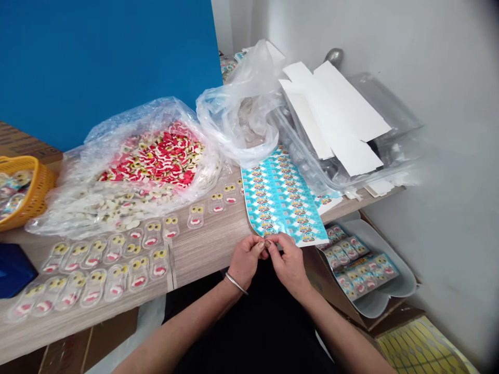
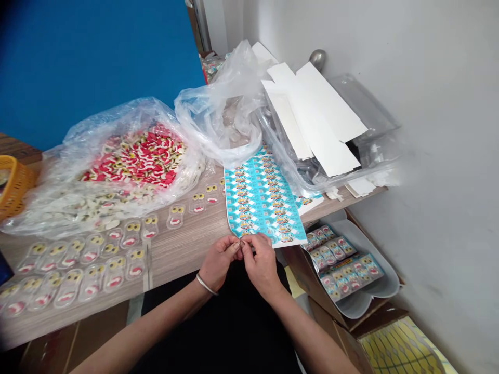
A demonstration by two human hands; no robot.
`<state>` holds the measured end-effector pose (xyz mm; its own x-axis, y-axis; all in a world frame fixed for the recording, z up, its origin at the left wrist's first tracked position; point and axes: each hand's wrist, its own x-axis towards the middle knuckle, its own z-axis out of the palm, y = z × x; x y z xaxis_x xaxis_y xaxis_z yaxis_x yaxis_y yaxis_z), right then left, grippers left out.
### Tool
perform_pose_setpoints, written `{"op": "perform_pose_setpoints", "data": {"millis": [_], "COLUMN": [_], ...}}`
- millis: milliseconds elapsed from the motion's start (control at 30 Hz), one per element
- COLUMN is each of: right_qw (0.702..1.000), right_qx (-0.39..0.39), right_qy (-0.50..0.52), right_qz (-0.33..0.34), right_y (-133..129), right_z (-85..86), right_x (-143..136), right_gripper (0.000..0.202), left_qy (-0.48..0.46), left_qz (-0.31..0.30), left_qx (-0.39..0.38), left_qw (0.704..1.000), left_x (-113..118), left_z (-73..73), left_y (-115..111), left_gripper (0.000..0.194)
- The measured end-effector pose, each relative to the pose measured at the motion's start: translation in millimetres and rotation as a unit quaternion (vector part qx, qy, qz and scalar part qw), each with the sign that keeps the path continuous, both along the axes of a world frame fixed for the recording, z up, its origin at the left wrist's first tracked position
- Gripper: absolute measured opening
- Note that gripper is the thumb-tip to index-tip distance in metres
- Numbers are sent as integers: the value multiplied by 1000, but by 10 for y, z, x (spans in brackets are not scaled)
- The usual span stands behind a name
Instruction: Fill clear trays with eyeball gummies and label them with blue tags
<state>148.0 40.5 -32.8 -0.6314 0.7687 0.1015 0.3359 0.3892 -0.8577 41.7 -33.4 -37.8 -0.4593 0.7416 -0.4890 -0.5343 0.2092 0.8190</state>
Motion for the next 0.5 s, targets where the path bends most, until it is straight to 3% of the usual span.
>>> {"op": "perform_pose_setpoints", "data": {"millis": [167, 267, 367, 500], "right_qw": [995, 993, 997, 998], "right_qx": [-91, -113, -78, -1], "right_qy": [17, 23, 9, -21], "right_qz": [-34, -17, 27, 67], "right_y": [6, 43, 65, 63], "right_z": [-42, -47, -1, 61], "right_x": [-33, -27, -9, 12], "right_gripper": [19, 19, 17, 16], "left_qy": [-23, -35, -9, 114], "left_qz": [10, 17, 8, -23], "left_qx": [-7, -10, -4, -11], "left_qw": [1000, 999, 1000, 993], "left_x": [-8, -23, -38, -78], "left_z": [15, 24, 24, 49], "left_y": [-23, -35, -36, -45], "left_gripper": [19, 19, 17, 10]}}
